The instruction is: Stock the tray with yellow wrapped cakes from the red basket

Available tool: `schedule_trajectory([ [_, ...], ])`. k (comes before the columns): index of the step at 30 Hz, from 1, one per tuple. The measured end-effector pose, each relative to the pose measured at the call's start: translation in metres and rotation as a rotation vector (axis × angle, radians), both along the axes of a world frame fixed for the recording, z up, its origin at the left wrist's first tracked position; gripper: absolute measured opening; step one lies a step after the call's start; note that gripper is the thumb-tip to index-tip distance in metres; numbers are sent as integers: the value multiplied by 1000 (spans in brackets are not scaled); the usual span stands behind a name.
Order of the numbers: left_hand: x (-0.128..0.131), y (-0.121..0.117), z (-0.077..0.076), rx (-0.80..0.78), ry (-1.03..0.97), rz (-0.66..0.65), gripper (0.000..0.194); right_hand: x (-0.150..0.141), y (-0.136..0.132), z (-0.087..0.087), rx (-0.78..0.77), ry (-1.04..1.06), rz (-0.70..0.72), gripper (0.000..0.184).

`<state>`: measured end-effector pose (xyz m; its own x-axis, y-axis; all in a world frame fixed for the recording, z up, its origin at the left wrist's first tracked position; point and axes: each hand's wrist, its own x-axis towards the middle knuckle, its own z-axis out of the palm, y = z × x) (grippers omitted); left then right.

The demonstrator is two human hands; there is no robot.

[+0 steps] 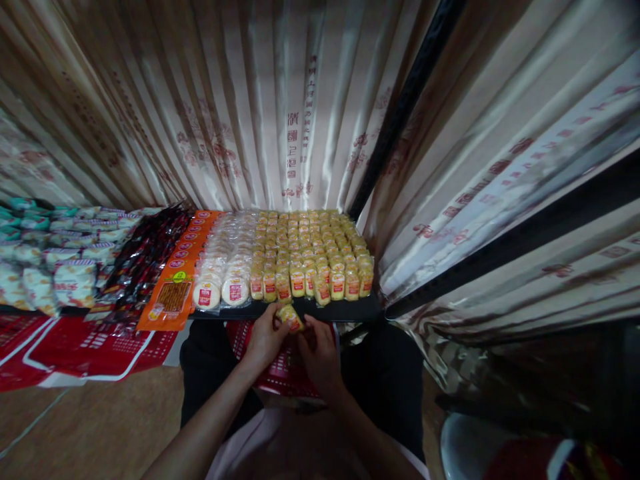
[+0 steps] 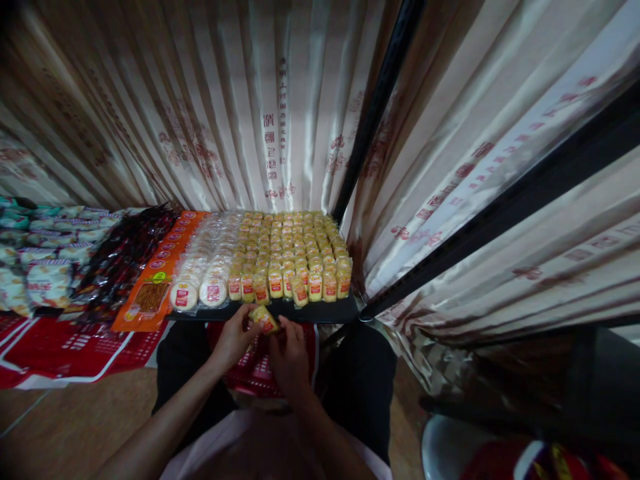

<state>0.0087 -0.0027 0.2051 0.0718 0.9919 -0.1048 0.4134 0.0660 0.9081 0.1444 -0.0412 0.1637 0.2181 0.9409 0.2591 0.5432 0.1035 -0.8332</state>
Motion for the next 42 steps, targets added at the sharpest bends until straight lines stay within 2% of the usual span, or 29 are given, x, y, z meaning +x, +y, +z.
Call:
schedule_trajectory([
  [6, 20, 22, 25, 127, 205, -42, 33, 6, 12, 3, 129, 5, 74, 32],
  [9, 27, 32, 29, 170, 267, -85, 35, 10, 20, -1, 148, 37, 91, 35],
  [12, 31, 40, 25, 203, 318, -98, 37, 11, 25, -6, 118, 78, 131, 37],
  [18, 36, 46, 16, 203, 372, -81, 39, 6, 29, -8, 101, 137, 104, 40],
  [22, 40, 46, 15, 253, 385, -63, 39, 6, 32, -10, 84, 114, 102, 39],
  [27, 40, 43, 10, 320, 334, -16, 44, 6, 38, -17, 151, 32, 83, 41],
  [32, 36, 32, -3, 362, 316, 64, 25, 5, 39, -21, 158, -84, 76, 41],
  [34, 34, 28, -10, 347, 339, 35, 19, 5, 39, -20, 174, -118, 84, 41],
  [38, 31, 29, -17, 322, 345, -60, 22, 6, 41, -19, 235, -165, 103, 44],
  [42, 32, 36, -19, 305, 329, -56, 23, 6, 46, -24, 270, -169, 131, 47],
])
